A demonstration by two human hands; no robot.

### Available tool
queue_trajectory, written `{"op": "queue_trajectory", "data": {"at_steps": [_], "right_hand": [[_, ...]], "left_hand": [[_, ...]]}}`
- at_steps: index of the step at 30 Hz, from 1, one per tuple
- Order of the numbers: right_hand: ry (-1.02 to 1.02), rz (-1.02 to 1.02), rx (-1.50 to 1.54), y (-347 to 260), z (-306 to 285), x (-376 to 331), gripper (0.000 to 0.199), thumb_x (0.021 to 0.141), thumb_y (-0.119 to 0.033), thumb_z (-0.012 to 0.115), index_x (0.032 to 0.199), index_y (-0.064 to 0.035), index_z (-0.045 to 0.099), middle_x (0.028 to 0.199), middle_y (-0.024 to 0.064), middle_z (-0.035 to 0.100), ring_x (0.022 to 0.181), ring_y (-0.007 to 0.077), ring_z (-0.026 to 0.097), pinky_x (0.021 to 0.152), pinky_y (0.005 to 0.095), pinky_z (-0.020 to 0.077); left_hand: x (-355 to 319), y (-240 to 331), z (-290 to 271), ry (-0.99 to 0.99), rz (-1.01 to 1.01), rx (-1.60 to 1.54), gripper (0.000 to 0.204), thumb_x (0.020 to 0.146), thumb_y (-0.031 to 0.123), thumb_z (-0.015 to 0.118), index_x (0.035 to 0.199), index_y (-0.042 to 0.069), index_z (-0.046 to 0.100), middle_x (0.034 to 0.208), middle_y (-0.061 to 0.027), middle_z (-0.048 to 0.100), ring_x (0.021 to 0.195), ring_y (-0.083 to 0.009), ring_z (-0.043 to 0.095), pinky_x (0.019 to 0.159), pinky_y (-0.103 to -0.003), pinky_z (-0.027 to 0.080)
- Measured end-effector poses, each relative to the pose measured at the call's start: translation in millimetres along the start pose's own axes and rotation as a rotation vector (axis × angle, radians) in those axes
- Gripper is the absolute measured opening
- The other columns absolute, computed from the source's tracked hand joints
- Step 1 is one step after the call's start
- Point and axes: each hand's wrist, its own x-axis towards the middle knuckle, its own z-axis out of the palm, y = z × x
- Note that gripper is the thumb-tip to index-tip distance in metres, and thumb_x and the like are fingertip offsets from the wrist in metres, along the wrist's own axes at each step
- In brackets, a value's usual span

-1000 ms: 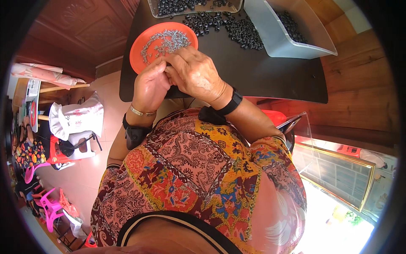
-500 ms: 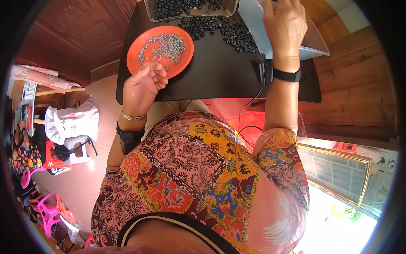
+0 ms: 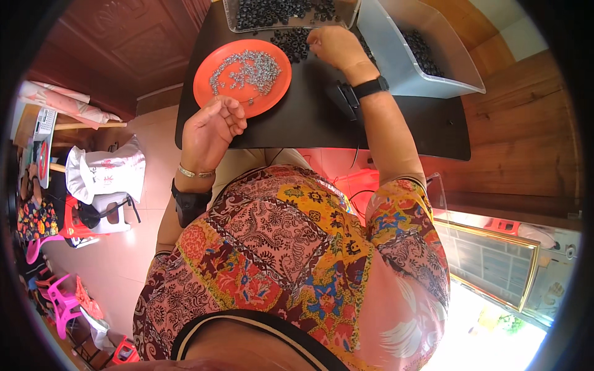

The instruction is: Manually assembling small silver pins or components into black hardware parts on a workbench.

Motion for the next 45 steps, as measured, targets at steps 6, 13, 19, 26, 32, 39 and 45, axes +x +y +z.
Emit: {"op": "queue_trajectory", "data": {"at_steps": [6, 13, 19, 26, 32, 39, 45], "right_hand": [[-0.153, 0.005, -0.073, 0, 34, 10, 0.025, 0.077, -0.022, 0.067, 0.096, -0.0059, 0.068, 0.085, 0.0115, 0.069, 0.083, 0.0302, 0.065, 0.076, 0.0398, 0.0510], [-0.066, -0.065, 0.018, -4, 24, 0, 0.025, 0.081, -0.022, 0.066, 0.099, -0.0055, 0.068, 0.086, 0.0113, 0.068, 0.078, 0.0275, 0.065, 0.072, 0.0376, 0.0511], [-0.019, -0.204, 0.621, -82, -17, -34, 0.023, 0.081, -0.005, 0.066, 0.104, -0.0060, 0.067, 0.094, 0.0078, 0.066, 0.077, 0.0198, 0.059, 0.069, 0.0307, 0.0491], [0.093, -0.466, 0.492, -131, -23, -52, 0.027, 0.074, -0.001, 0.071, 0.100, -0.0050, 0.066, 0.101, 0.0077, 0.065, 0.095, 0.0285, 0.061, 0.080, 0.0368, 0.0524], [0.097, -0.457, 0.490, -137, -18, -54, 0.029, 0.072, -0.004, 0.073, 0.100, -0.0055, 0.066, 0.103, 0.0091, 0.065, 0.096, 0.0288, 0.062, 0.081, 0.0365, 0.0524], [0.154, -0.368, 0.556, -141, -3, -60, 0.031, 0.072, -0.004, 0.074, 0.102, -0.0075, 0.065, 0.103, 0.0096, 0.067, 0.096, 0.0270, 0.064, 0.080, 0.0350, 0.0534], [0.138, -0.402, 0.540, -143, 6, -55, 0.025, 0.075, -0.004, 0.072, 0.099, -0.0059, 0.066, 0.101, 0.0091, 0.067, 0.095, 0.0266, 0.065, 0.081, 0.0347, 0.0533]], "left_hand": [[3, -2, -8, 0.005, -0.005, -0.020, 0.026, 0.095, 0.024, 0.044, 0.098, 0.003, 0.058, 0.090, -0.0085, 0.063, 0.078, -0.0192, 0.060, 0.071, -0.029, 0.046], [8, -4, -7, 0.004, -0.032, -0.023, 0.027, 0.096, 0.025, 0.044, 0.099, 0.002, 0.058, 0.089, -0.0083, 0.063, 0.077, -0.0190, 0.061, 0.070, -0.029, 0.046], [9, -2, 3, 0.031, -0.020, 0.087, 0.027, 0.095, 0.026, 0.045, 0.100, 0.002, 0.058, 0.092, -0.0081, 0.063, 0.077, -0.0179, 0.061, 0.069, -0.028, 0.046], [14, -4, 13, -0.062, 0.023, 0.110, 0.027, 0.096, 0.022, 0.044, 0.113, 0.002, 0.051, 0.094, -0.0090, 0.062, 0.084, -0.0189, 0.060, 0.073, -0.028, 0.045], [12, -7, 13, -0.039, 0.030, 0.050, 0.028, 0.095, 0.025, 0.047, 0.108, 0.002, 0.055, 0.093, -0.0060, 0.060, 0.082, -0.0167, 0.059, 0.072, -0.027, 0.044], [12, -10, 6, -0.039, 0.028, -0.026, 0.028, 0.096, 0.025, 0.045, 0.109, 0.002, 0.055, 0.094, -0.0057, 0.060, 0.082, -0.0173, 0.059, 0.072, -0.028, 0.045], [6, -8, 1, -0.009, 0.020, 0.004, 0.027, 0.095, 0.024, 0.046, 0.107, 0.002, 0.056, 0.093, -0.0060, 0.061, 0.082, -0.0167, 0.060, 0.072, -0.028, 0.046]]}}
